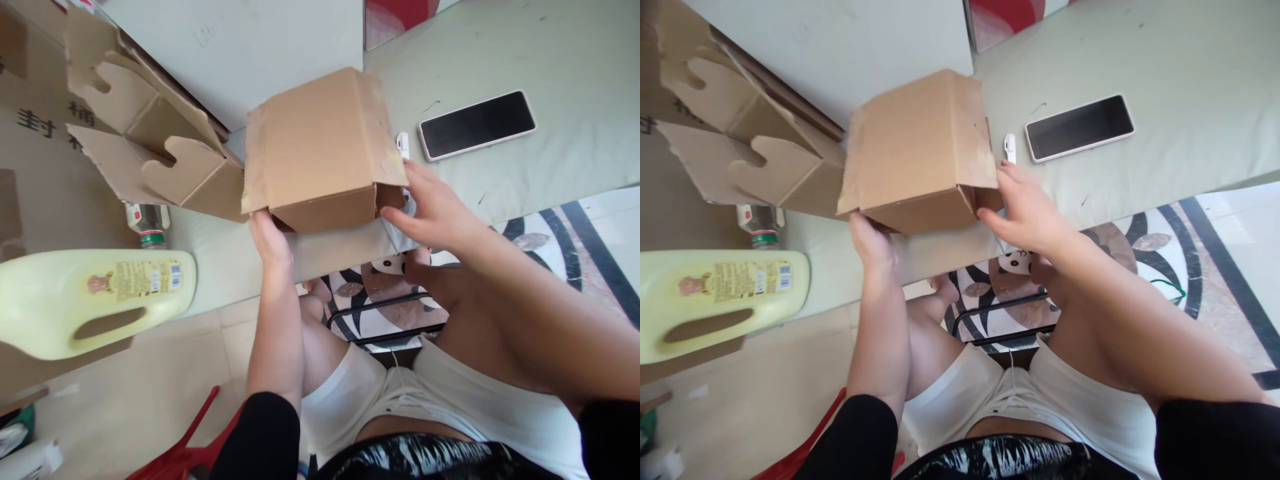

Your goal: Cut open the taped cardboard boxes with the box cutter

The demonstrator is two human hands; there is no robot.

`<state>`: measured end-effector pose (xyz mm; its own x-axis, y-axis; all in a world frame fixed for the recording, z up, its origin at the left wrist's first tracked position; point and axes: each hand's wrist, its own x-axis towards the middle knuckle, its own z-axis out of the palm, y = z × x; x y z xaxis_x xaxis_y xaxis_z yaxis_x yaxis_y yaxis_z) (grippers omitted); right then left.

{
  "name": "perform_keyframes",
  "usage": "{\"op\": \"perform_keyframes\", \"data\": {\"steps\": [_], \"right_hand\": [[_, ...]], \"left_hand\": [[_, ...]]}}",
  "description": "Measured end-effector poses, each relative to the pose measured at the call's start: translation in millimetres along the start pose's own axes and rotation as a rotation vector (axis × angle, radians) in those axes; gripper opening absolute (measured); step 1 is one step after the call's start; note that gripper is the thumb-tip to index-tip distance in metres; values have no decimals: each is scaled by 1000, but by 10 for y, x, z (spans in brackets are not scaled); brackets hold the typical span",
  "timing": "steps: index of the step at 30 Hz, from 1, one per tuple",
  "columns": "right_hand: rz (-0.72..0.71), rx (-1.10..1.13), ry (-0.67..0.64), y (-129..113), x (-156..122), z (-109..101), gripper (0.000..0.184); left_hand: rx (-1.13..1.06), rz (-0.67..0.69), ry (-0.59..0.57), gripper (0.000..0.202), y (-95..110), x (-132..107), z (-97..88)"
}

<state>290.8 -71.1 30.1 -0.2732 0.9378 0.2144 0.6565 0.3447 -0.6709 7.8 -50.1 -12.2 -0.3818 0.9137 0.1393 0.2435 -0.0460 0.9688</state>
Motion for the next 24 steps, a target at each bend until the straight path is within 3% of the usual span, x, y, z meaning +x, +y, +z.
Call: {"op": "perform_keyframes", "data": {"steps": [3,6,10,12,15,19,22,24], "right_hand": [[-75,89,74,-16,29,-20,57],[-124,188,58,20,51,14,57],[3,283,20,46,61,61,38],[79,326,31,47,64,61,39],[164,350,163,37,78,34,46],[243,464,345,6,117,-4,30],[367,625,443,-6,149,-5,47],[437,691,492,3,167,2,49]], "left_hand": [[-71,28,71,62,-12,-9,37],[-81,46,34,66,11,-16,82],[-60,57,7,66,40,-22,70],[-71,58,37,60,58,-15,44],[-160,75,87,46,118,8,24],[-319,126,45,31,242,-2,21],[-312,99,-7,26,289,-40,-7],[-276,75,-29,26,281,-47,-34]]}}
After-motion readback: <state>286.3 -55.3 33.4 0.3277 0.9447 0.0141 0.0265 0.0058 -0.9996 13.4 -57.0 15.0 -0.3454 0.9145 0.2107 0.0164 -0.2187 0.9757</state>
